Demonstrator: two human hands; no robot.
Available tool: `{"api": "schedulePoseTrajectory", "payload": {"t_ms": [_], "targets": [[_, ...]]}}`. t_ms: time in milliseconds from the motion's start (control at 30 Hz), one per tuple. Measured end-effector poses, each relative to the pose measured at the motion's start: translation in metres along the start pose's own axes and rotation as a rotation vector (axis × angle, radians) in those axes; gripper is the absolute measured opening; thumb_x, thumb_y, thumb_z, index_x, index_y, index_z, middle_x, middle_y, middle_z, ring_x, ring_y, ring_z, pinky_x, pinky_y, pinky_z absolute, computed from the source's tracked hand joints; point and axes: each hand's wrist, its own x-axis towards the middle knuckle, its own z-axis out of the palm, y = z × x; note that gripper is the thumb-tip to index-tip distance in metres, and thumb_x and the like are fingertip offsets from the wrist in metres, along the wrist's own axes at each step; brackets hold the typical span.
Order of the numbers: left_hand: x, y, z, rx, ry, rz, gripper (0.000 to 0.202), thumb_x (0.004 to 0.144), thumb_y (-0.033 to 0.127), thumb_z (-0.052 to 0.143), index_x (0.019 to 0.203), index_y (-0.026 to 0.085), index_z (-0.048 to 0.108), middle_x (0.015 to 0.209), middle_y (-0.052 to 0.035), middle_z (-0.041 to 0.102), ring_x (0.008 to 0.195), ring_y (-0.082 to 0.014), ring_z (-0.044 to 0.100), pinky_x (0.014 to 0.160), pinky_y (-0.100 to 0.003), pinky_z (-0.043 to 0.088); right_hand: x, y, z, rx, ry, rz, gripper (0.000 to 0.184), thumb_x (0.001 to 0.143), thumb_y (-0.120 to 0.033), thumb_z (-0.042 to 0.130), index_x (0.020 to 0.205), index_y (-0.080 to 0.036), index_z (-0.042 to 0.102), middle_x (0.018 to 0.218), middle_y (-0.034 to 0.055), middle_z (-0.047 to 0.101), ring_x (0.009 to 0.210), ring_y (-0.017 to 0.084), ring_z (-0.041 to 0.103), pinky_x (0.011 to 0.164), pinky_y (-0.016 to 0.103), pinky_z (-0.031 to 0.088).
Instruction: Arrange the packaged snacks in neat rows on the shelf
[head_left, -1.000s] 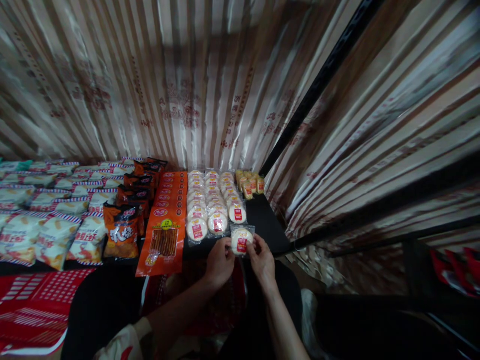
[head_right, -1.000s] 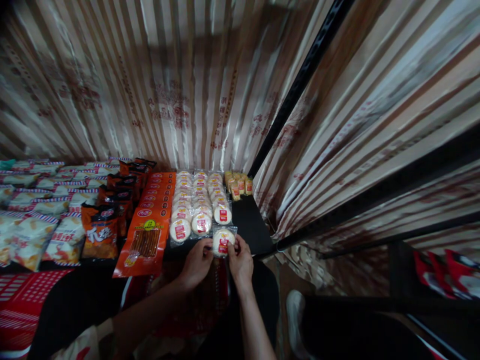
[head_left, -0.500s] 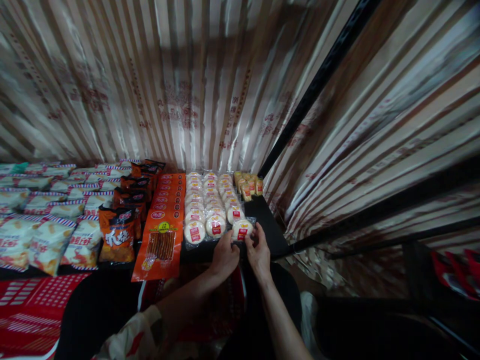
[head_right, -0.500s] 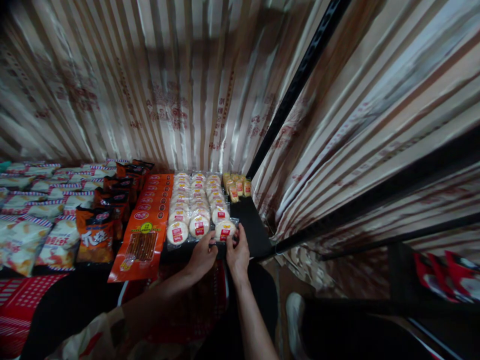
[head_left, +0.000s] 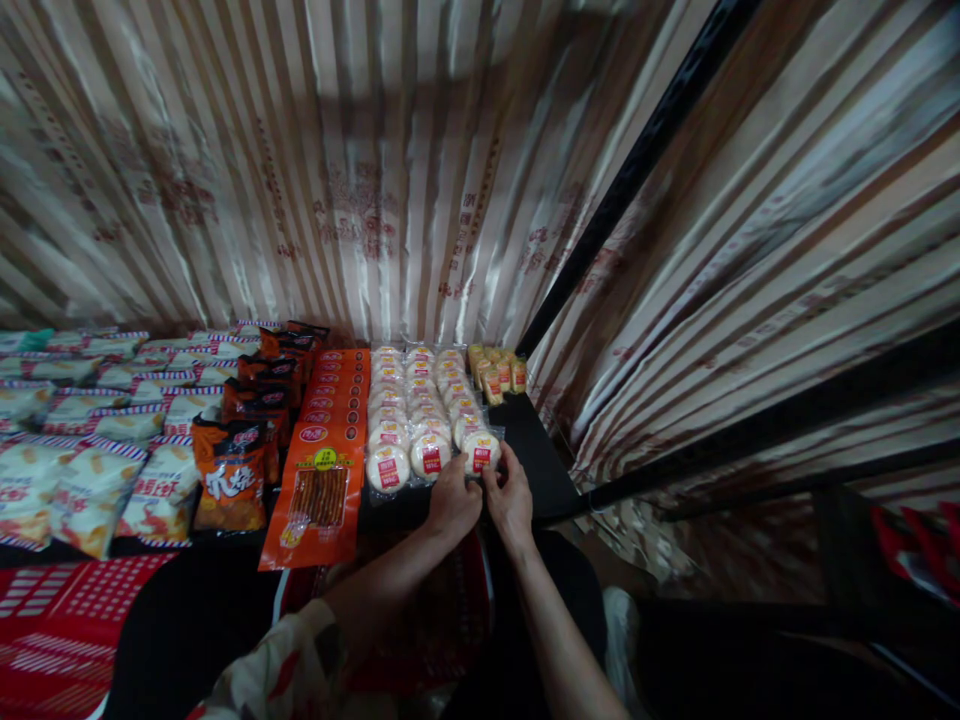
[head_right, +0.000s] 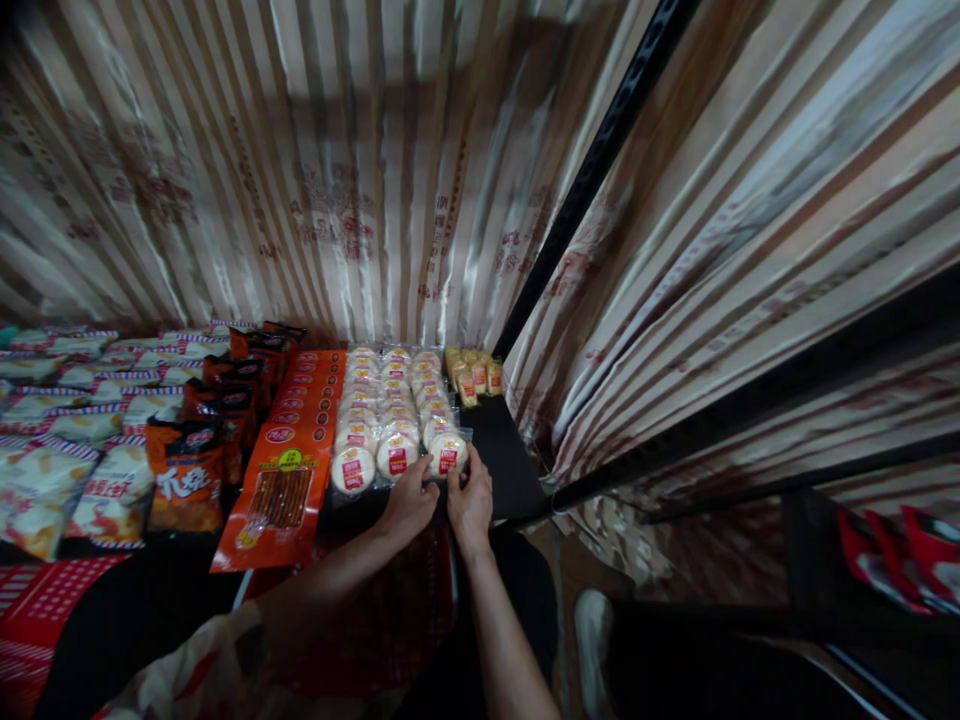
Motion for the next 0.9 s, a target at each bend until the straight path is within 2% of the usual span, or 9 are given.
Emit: {"api": "schedulePoseTrajectory", "payload": {"t_ms": [133,333,467,600,700,767,833,900], "targets": [[0.0,0.0,0.001,0.02,0.008,0.042,0.051,0.071,0.006,0.047,0.12,0.016,0.054,0.124,-0.0104,0.057,0.119,-0.0219,0.05,0.102,-0.036,0.038,0.003,0.006,0.005,-0.035,0.006,-0.029,0.06,0.079,-0.048,0.045,0.127,-0.012,0.052,0.116,0.0164,0.06,0.096,0.025,0.058,0.086,0.04,0.047],[-0.001,-0.001,0.002,0.042,0.015,0.157,0.04,0.071,0.005,0.043,0.105,0.018,0.06,0.115,-0.0069,0.06,0.113,-0.0192,0.052,0.105,-0.032,0.035,0.005,0.017,0.014,-0.077,-0.003,-0.087,0.056,0.077,-0.046,0.046,0.123,-0.014,0.055,0.121,0.0156,0.057,0.108,0.028,0.052,0.092,0.043,0.043],[-0.006,-0.001,0.001,0.058,0.01,0.208,0.04,0.07,0.001,0.042,0.101,0.016,0.061,0.118,-0.0087,0.058,0.113,-0.0192,0.053,0.107,-0.033,0.034,0.005,0.021,0.017,-0.103,-0.004,-0.104,0.054,0.076,-0.042,0.046,0.12,-0.012,0.057,0.123,0.0167,0.055,0.114,0.03,0.048,0.096,0.045,0.04],[-0.011,-0.002,0.001,0.076,-0.011,0.234,0.043,0.068,-0.002,0.042,0.101,0.017,0.061,0.127,-0.0094,0.053,0.124,-0.0201,0.045,0.109,-0.032,0.032,0.006,0.023,0.018,-0.127,0.001,-0.102,0.052,0.074,-0.038,0.047,0.119,-0.014,0.058,0.123,0.0154,0.055,0.115,0.03,0.047,0.099,0.046,0.038],[-0.013,0.002,0.0,0.104,-0.025,0.244,0.045,0.067,-0.002,0.043,0.103,0.017,0.061,0.129,-0.0099,0.051,0.124,-0.0211,0.045,0.108,-0.034,0.034,0.005,0.022,0.019,-0.115,-0.001,-0.1,0.053,0.075,-0.038,0.046,0.12,-0.012,0.057,0.124,0.0168,0.053,0.115,0.03,0.047,0.098,0.046,0.039],[-0.018,0.011,-0.008,0.138,-0.025,0.262,0.042,0.069,0.001,0.043,0.104,0.015,0.061,0.127,-0.0121,0.052,0.12,-0.023,0.048,0.107,-0.036,0.035,0.003,0.02,0.018,-0.101,0.019,-0.109,0.054,0.076,-0.04,0.045,0.121,-0.011,0.055,0.126,0.0176,0.052,0.116,0.03,0.046,0.098,0.046,0.039],[-0.032,0.024,-0.024,0.138,-0.006,0.315,0.033,0.076,0.006,0.043,0.1,0.016,0.063,0.12,-0.0119,0.057,0.117,-0.0241,0.049,0.105,-0.039,0.036,0.0,0.014,0.014,-0.087,0.072,-0.129,0.053,0.08,-0.041,0.043,0.122,-0.012,0.054,0.13,0.0176,0.049,0.119,0.029,0.044,0.098,0.045,0.039],[-0.056,0.036,-0.049,0.057,0.014,0.464,0.03,0.086,0.016,0.039,0.103,0.02,0.063,0.116,-0.0086,0.059,0.113,-0.0216,0.051,0.103,-0.037,0.039,-0.005,0.006,0.009,-0.066,0.141,-0.157,0.049,0.083,-0.041,0.042,0.122,-0.014,0.055,0.132,0.0169,0.047,0.121,0.028,0.043,0.098,0.046,0.039]]}}
